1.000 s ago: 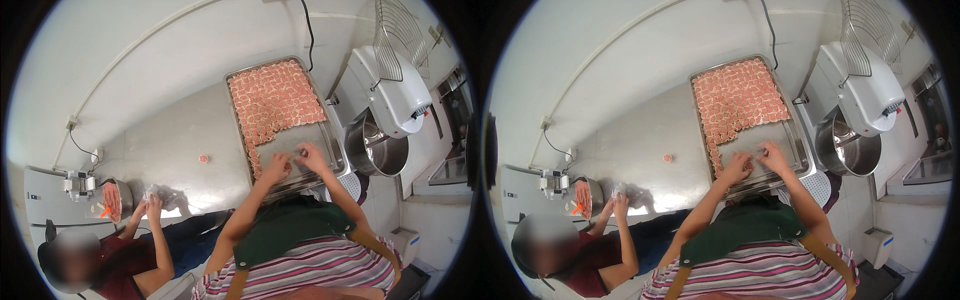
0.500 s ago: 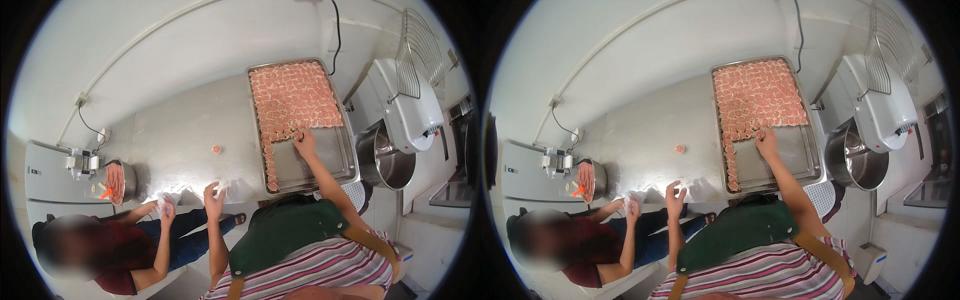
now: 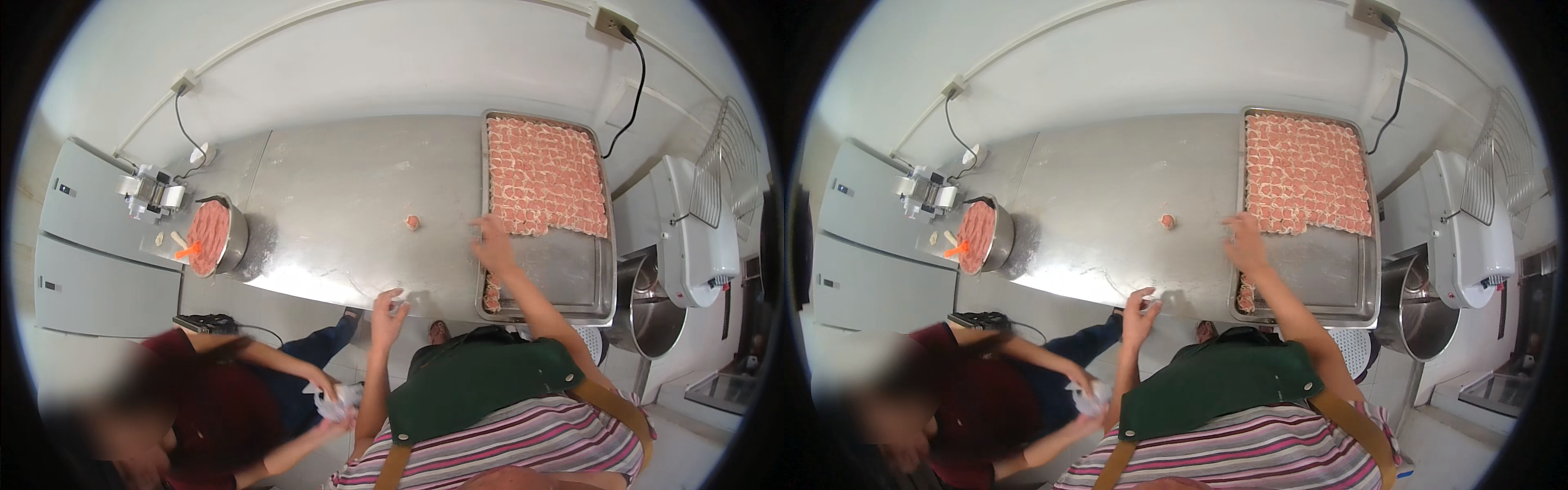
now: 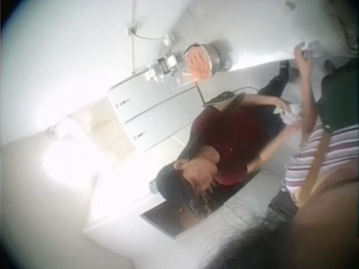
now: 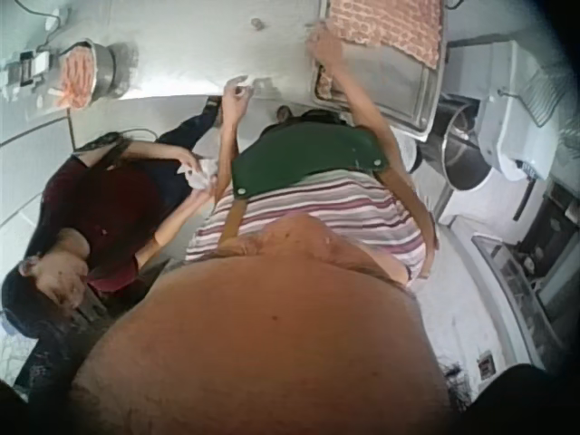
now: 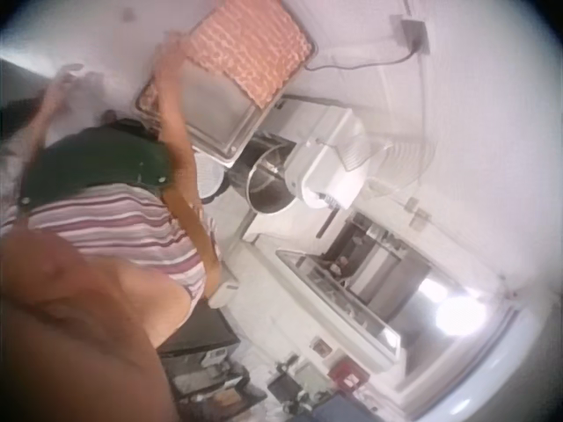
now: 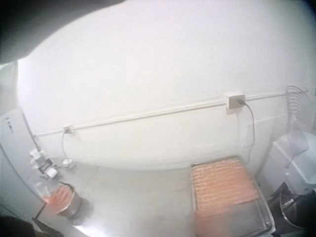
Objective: The person places small portions of ground meat onto circular dough wrappers and folds them into sealed pastries. They arrange the finished pastries in neat rows on a metal baking tray. A coworker performs the same task at the same workstation.
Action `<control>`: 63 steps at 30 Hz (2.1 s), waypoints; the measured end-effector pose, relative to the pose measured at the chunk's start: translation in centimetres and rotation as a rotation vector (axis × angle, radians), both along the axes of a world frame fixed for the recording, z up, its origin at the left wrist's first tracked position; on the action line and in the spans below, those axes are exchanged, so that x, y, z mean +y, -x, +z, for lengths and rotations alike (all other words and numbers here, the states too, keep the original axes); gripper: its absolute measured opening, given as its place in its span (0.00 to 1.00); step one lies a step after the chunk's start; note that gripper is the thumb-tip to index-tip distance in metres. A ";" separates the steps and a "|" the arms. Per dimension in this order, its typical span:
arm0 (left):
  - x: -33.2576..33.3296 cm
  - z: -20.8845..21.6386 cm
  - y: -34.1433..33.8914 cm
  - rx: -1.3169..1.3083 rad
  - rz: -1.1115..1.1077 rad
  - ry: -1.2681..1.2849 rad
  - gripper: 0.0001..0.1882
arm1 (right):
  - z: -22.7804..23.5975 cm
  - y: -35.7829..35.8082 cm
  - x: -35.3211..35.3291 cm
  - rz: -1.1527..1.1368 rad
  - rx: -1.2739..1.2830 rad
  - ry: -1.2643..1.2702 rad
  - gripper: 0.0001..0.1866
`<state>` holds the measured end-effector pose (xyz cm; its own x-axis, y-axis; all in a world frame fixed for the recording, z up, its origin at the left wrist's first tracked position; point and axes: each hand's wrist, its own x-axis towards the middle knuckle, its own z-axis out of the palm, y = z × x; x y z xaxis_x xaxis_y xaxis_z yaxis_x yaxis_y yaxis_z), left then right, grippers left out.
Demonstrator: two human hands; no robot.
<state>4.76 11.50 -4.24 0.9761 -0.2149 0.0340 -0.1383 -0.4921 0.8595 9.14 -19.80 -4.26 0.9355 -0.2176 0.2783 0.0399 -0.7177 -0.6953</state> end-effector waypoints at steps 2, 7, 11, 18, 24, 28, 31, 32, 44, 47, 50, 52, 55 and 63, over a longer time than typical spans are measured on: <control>-1.0 0.7 0.4 0.040 -0.030 0.025 0.18 | 1.5 -4.9 5.4 0.206 0.066 0.008 0.25; -3.2 2.5 0.8 0.084 -0.162 0.046 0.18 | -2.2 -12.8 9.6 0.360 0.337 0.215 0.18; -0.6 -0.4 2.0 0.136 -0.042 0.043 0.17 | 1.1 -7.9 8.6 0.406 0.257 -0.010 0.15; -1.1 -3.6 0.4 0.152 -0.070 0.099 0.16 | 0.0 8.9 -11.8 -0.394 0.280 -0.014 0.21; -8.6 0.4 -2.8 0.072 -0.312 0.112 0.16 | -3.7 10.4 -15.3 -0.411 -0.050 0.050 0.28; -9.5 -0.4 -2.6 0.105 -0.289 0.115 0.16 | -2.9 11.5 -13.3 -0.609 0.010 -0.196 0.28; -9.4 -1.3 -1.8 0.119 -0.320 0.095 0.16 | -5.6 9.0 -13.5 -0.618 0.078 -0.204 0.30; -9.6 -1.2 -1.5 0.134 -0.323 0.102 0.16 | -6.2 8.1 -14.0 -0.617 0.097 -0.177 0.31; -4.4 -0.8 1.6 0.113 0.018 0.050 0.15 | -0.5 12.0 -11.0 -0.225 0.101 -0.323 0.18; -3.4 -1.8 1.5 0.106 0.082 0.073 0.16 | 2.7 9.6 -9.1 -0.080 0.075 -0.342 0.14; -2.6 -1.5 -0.5 0.002 0.126 0.050 0.16 | 4.5 7.5 -7.4 0.030 0.054 -0.381 0.11; -0.9 -0.4 -2.5 -0.051 0.181 0.008 0.16 | 4.7 6.3 -5.0 0.097 0.087 -0.423 0.10; 4.2 -1.2 -7.2 -0.113 0.276 -0.038 0.16 | 5.0 4.6 -0.9 0.189 0.145 -0.417 0.09; 23.7 -8.0 -25.9 -0.353 0.619 -0.359 0.19 | 1.7 2.8 12.8 0.097 0.191 -0.326 0.12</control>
<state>30.67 35.17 -12.23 0.8662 0.3058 0.3951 0.0158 -0.8071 0.5902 6.37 -7.04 -2.61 0.9844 -0.1739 0.0275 -0.0558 -0.4567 -0.8878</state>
